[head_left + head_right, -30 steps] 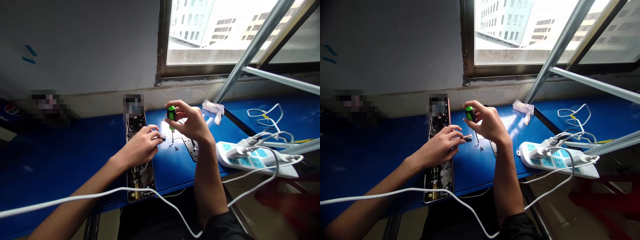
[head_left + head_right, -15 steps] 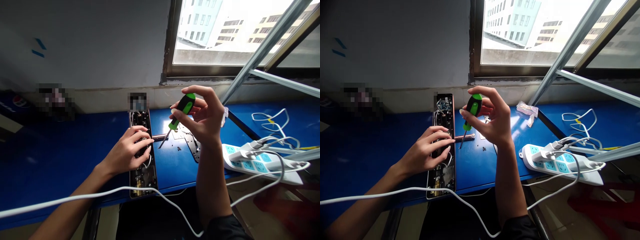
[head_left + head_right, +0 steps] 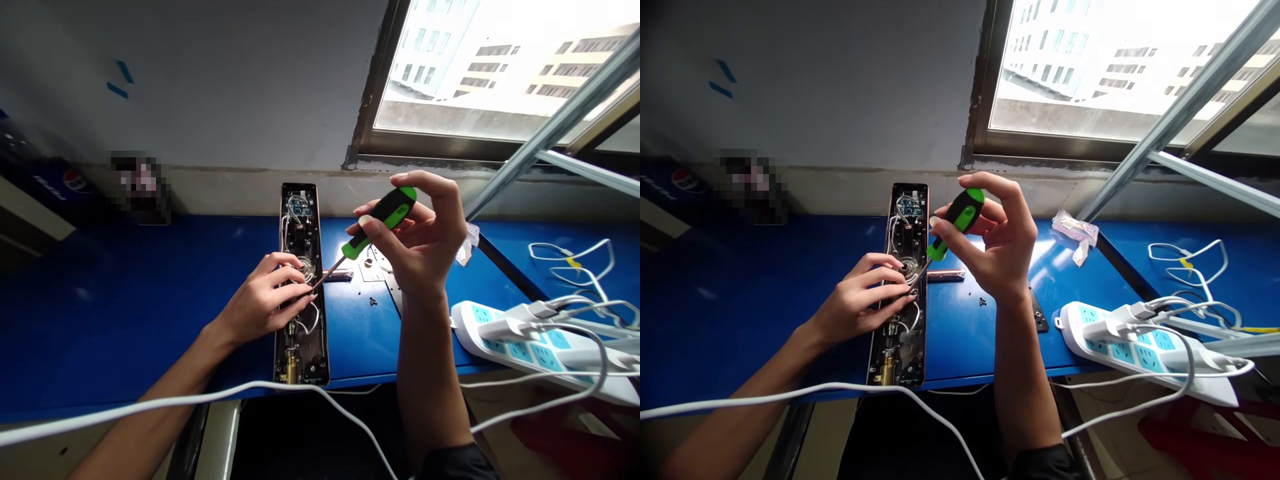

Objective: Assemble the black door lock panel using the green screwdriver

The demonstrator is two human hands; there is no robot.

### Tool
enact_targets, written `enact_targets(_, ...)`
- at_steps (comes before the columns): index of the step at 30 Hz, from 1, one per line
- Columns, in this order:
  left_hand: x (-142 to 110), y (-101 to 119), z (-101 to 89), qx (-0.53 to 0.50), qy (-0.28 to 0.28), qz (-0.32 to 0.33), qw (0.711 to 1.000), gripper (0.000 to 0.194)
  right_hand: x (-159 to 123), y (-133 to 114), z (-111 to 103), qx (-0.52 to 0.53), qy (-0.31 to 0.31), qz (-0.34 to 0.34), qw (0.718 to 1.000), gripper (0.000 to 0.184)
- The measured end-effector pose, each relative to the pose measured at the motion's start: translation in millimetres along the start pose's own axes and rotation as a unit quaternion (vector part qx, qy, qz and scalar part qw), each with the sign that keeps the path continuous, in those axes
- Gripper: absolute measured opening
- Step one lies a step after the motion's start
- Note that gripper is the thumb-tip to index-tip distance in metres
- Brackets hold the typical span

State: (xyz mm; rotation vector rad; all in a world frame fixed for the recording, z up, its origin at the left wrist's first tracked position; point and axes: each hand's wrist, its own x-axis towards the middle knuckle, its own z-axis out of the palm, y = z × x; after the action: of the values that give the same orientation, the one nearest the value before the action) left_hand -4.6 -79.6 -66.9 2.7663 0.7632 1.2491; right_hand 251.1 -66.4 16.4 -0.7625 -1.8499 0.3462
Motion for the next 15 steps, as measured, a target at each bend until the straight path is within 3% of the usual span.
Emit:
enact_targets(6,1,0,0.9,-0.038,0.03,-0.014,0.999,0.009,-6,2,15,0.012,0.076,-0.019,0.997,0.047)
enact_targets(10,2,2,2.7,-0.038,0.029,-0.024,0.999,0.005,-6,1,21,0.017,0.061,-0.013,0.998,0.053)
enact_targets(15,2,5,2.9,-0.034,0.035,-0.048,0.998,0.011,-5,-3,20,0.003,0.074,-0.059,0.995,0.052)
